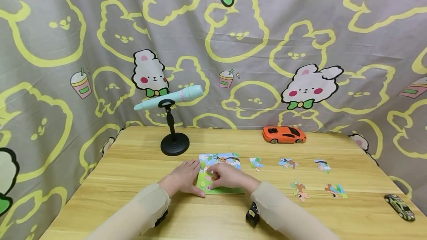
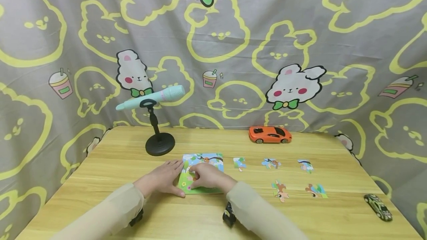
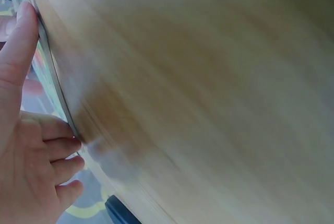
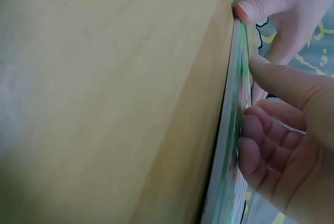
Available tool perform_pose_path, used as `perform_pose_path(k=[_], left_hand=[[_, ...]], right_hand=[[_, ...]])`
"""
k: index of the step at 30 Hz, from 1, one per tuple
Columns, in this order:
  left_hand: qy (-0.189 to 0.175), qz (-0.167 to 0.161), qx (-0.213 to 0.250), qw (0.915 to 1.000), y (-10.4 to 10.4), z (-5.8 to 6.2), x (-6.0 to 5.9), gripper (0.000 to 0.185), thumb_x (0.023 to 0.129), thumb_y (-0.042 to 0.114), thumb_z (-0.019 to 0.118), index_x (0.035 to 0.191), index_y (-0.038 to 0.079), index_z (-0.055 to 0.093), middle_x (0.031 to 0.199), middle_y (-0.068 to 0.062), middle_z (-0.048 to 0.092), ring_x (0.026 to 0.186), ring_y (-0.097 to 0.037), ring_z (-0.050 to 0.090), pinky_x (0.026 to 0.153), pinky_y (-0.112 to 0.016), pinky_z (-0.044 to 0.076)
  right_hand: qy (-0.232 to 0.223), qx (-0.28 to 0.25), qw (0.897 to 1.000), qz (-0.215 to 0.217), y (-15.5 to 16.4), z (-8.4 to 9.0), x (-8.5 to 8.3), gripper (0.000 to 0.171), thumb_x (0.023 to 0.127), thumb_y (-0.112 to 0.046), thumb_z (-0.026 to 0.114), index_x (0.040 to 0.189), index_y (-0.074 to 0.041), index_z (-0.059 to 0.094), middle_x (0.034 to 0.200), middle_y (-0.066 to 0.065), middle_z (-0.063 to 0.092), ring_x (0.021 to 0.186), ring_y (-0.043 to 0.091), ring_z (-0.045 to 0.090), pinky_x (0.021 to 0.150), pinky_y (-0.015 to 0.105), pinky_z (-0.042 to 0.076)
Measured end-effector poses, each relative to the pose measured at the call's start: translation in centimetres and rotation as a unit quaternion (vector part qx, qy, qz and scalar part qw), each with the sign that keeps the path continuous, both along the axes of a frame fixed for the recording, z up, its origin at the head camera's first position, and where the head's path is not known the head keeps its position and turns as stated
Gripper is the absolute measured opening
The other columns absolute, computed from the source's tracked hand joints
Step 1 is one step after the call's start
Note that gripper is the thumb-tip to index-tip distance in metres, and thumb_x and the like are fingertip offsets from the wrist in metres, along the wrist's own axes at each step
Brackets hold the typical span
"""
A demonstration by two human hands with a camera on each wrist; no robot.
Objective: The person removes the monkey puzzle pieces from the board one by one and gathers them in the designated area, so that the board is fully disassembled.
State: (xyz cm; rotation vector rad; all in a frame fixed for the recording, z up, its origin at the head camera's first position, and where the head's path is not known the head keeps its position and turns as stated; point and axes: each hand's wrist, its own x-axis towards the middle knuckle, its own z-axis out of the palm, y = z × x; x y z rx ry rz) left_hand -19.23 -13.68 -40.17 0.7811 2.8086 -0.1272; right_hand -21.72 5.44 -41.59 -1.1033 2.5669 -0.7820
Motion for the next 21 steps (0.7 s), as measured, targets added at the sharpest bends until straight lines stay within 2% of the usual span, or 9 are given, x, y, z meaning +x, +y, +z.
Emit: perform_pose_path(k=[3, 7, 14, 21], left_hand=[[-0.003, 0.003, -0.002, 1.0, 0.03, 0.06, 0.02, 0.106, 0.069, 0.073, 0.057, 0.14, -0.004, 0.034, 0.145, -0.017, 0.029, 0.133, -0.029, 0.027, 0.107, -0.042, 0.023], [-0.007, 0.006, 0.0, 1.0, 0.04, 0.09, 0.0, 0.106, 0.069, 0.072, 0.057, 0.14, -0.003, 0.033, 0.146, -0.017, 0.029, 0.133, -0.029, 0.026, 0.107, -0.042, 0.023], [-0.007, 0.004, 0.005, 1.0, 0.03, 0.04, 0.0, 0.106, 0.07, 0.072, 0.057, 0.14, -0.004, 0.033, 0.146, -0.017, 0.028, 0.133, -0.029, 0.026, 0.107, -0.042, 0.023], [-0.007, 0.002, 0.004, 1.0, -0.02, -0.02, -0.1, 0.107, 0.07, 0.072, 0.057, 0.14, -0.004, 0.032, 0.145, -0.018, 0.028, 0.133, -0.03, 0.026, 0.107, -0.043, 0.023]], right_hand=[[0.027, 0.036, 0.999, -0.003, -0.35, 0.13, 0.21, 0.043, 0.078, -0.023, 0.075, 0.115, -0.005, 0.062, 0.064, -0.007, 0.045, 0.055, 0.005, 0.036, 0.051, 0.019, 0.032], [0.043, 0.069, 0.997, -0.012, -0.55, 0.33, 0.34, 0.047, 0.077, -0.027, 0.076, 0.117, -0.006, 0.063, 0.069, -0.006, 0.045, 0.058, 0.006, 0.037, 0.052, 0.019, 0.032], [0.053, 0.068, 0.996, -0.002, -0.5, 0.7, 0.6, 0.049, 0.077, -0.026, 0.076, 0.118, -0.003, 0.062, 0.071, -0.007, 0.045, 0.06, 0.006, 0.04, 0.053, 0.019, 0.036], [0.032, 0.07, 0.997, -0.015, -0.8, 0.51, 0.61, 0.049, 0.078, -0.025, 0.075, 0.12, -0.005, 0.061, 0.064, -0.009, 0.048, 0.055, 0.005, 0.041, 0.05, 0.019, 0.034]])
